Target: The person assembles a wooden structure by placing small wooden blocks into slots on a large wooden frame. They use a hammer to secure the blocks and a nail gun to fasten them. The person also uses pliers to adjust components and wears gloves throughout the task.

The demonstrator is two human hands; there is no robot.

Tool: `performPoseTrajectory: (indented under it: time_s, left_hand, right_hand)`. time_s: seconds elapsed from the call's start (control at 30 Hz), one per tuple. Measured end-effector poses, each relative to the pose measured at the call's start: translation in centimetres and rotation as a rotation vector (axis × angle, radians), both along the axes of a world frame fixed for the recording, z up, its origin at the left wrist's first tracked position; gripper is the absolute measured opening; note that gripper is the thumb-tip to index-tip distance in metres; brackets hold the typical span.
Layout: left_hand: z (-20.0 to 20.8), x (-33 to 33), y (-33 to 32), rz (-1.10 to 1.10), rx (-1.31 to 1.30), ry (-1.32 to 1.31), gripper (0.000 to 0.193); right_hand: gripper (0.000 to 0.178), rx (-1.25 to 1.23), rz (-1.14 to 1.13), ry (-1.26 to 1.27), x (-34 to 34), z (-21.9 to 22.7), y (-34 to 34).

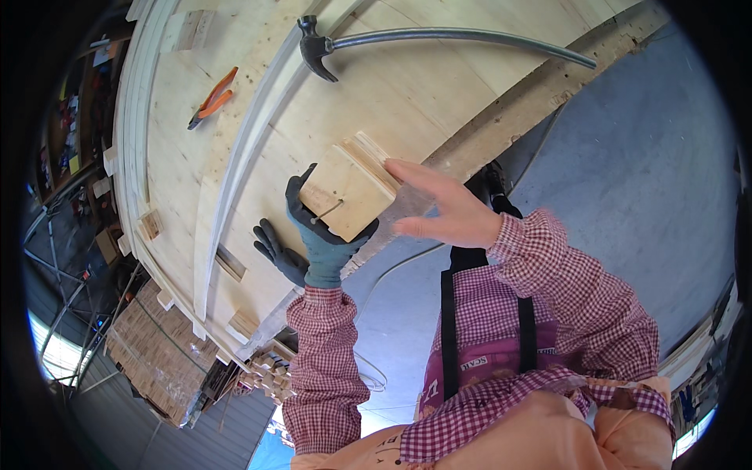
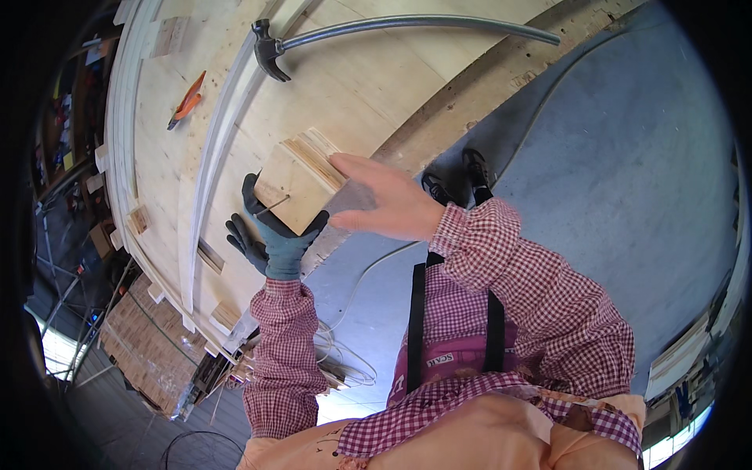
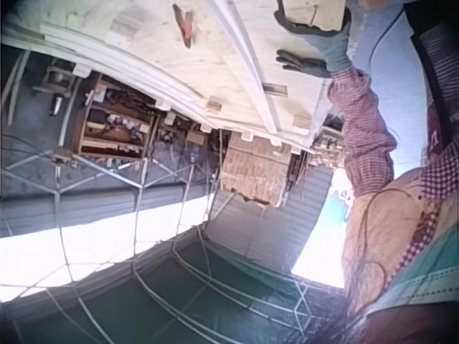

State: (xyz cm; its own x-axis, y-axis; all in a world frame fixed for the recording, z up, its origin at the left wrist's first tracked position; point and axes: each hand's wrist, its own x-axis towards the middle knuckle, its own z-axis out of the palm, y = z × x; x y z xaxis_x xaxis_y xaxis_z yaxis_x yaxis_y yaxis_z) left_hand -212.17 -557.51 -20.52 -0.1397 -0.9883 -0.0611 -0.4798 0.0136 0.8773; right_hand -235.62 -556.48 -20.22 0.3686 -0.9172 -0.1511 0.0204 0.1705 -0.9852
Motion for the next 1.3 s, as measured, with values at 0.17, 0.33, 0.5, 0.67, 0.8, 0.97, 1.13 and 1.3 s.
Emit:
performPoseTrajectory:
  time_s: [0.17,0.33,0.5,0.67,0.8,0.97,1.13,1.3]
  left_hand:
    - [-0.4,-0.5,-0.2,0.014,-0.008,-0.033,0.117]
    - [-0.2,-0.3,-0.5,-0.006,-0.007,-0.035,0.117]
    - [-0.9,0.0,-0.3,0.012,0.032,-0.035,0.118]
    - [-0.5,-0.8,-0.1,0.006,0.032,-0.007,0.118]
    - [-0.1,-0.4,-0.5,0.002,0.052,0.036,0.118]
    - [-0.2,-0.5,-0.2,0.007,0.084,0.039,0.118]
    - [-0.5,-0.4,-0.5,-0.041,0.025,0.016,0.118]
    - [-0.1,-0.6,-0.6,0.015,0.1,0.078,0.118]
  right_hand:
    - [0.067,-0.023,-0.113,0.07,1.1,-0.2,0.1]
    - [0.057,-0.059,-0.216,0.139,2.4,0.2,0.6]
    - [0.052,-0.075,-0.259,0.174,2.7,0.1,0.7]
    - [0.05,-0.022,-0.219,0.178,2.0,1.4,0.6]
    - [0.049,0.003,-0.228,0.204,2.8,2.1,0.1]
    - [0.046,-0.028,-0.329,0.21,3.5,1.4,0.7]
    - [0.044,0.035,-0.376,0.121,3.7,1.1,0.7]
    - [0.043,0.045,-0.285,0.244,2.9,2.5,-1.0]
